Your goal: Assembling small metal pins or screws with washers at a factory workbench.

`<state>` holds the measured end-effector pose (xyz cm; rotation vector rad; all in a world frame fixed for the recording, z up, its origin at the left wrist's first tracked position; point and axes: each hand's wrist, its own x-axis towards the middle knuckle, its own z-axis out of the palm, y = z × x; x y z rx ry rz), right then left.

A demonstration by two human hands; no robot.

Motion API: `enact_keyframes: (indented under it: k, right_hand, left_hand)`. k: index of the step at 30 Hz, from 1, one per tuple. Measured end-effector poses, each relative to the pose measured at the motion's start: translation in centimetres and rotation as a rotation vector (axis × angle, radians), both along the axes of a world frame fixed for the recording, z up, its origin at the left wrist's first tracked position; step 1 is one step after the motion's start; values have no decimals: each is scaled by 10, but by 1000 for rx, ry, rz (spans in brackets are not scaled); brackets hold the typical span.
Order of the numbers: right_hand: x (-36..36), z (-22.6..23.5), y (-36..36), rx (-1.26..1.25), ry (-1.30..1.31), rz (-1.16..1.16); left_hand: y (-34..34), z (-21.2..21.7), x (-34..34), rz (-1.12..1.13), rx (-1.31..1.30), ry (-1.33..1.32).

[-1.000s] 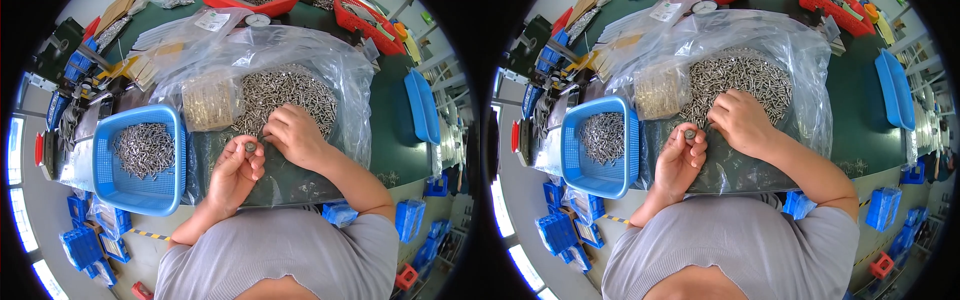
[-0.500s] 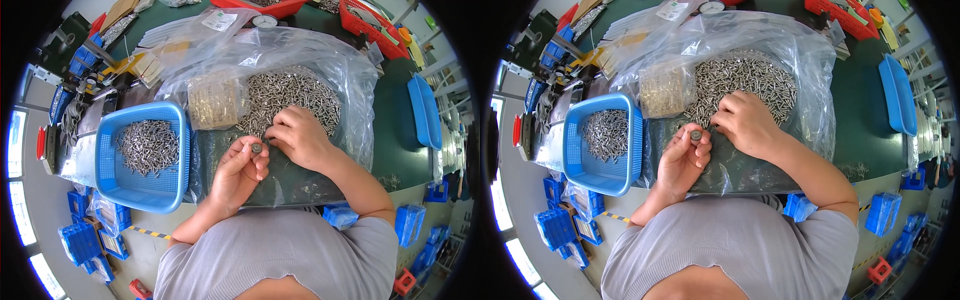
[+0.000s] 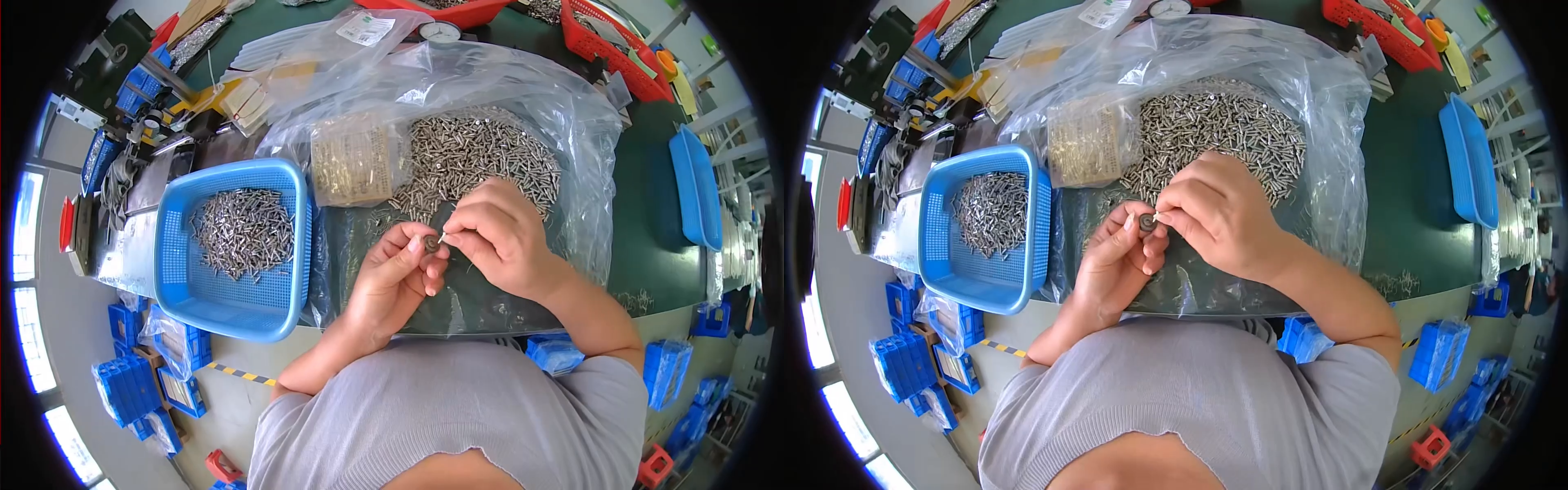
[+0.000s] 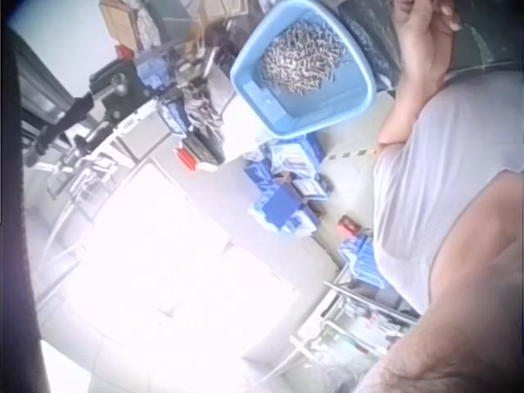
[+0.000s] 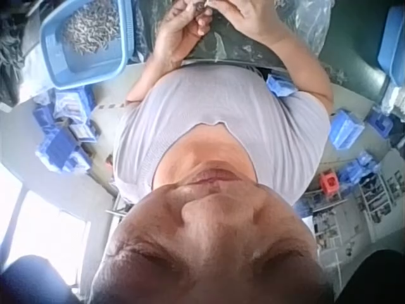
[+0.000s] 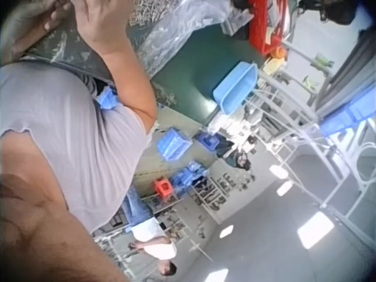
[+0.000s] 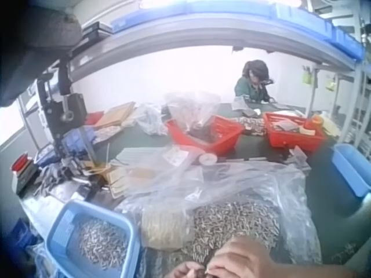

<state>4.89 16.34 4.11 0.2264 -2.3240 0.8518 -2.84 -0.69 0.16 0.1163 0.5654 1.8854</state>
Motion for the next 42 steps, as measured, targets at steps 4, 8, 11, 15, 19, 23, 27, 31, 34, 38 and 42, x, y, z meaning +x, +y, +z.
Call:
enact_keyframes:
  k: [4, 8, 11, 15, 19, 23, 27, 31, 34, 38, 42]
  right_hand:
    - [-2, -4, -1, 40, 42, 7]
    - [-1, -3, -4, 132, 104, -8]
    - [-1, -3, -4, 167, 101, 31]
    - [0, -4, -8, 108, 72, 75]
    - [3, -5, 0, -53, -66, 167]
    - [3, 0, -2, -178, -151, 165]
    - [6, 2, -1, -195, -167, 147]
    - [6, 2, 2, -152, -171, 161]
    - [8, 8, 8, -275, -208, 159]
    - [3, -5, 20, 16, -237, -146]
    - [0, -10, 21, 163, -302, -73]
  left_hand:
    - [1, 4, 1, -4, -47, 15]
    - [0, 2, 1, -12, -52, -6]
    - [-1, 3, 1, -4, -58, 6]
    - [0, 1, 1, 38, -25, -17]
    - [1, 7, 1, 25, -66, -8]
    - [-3, 8, 0, -83, -80, 49]
    - [-3, 6, 0, -120, -49, 34]
    - [-1, 2, 2, -48, -87, 78]
    - [1, 5, 1, -4, -44, 41]
    - [2, 4, 0, 18, -13, 8]
    - [2, 6, 0, 22, -32, 15]
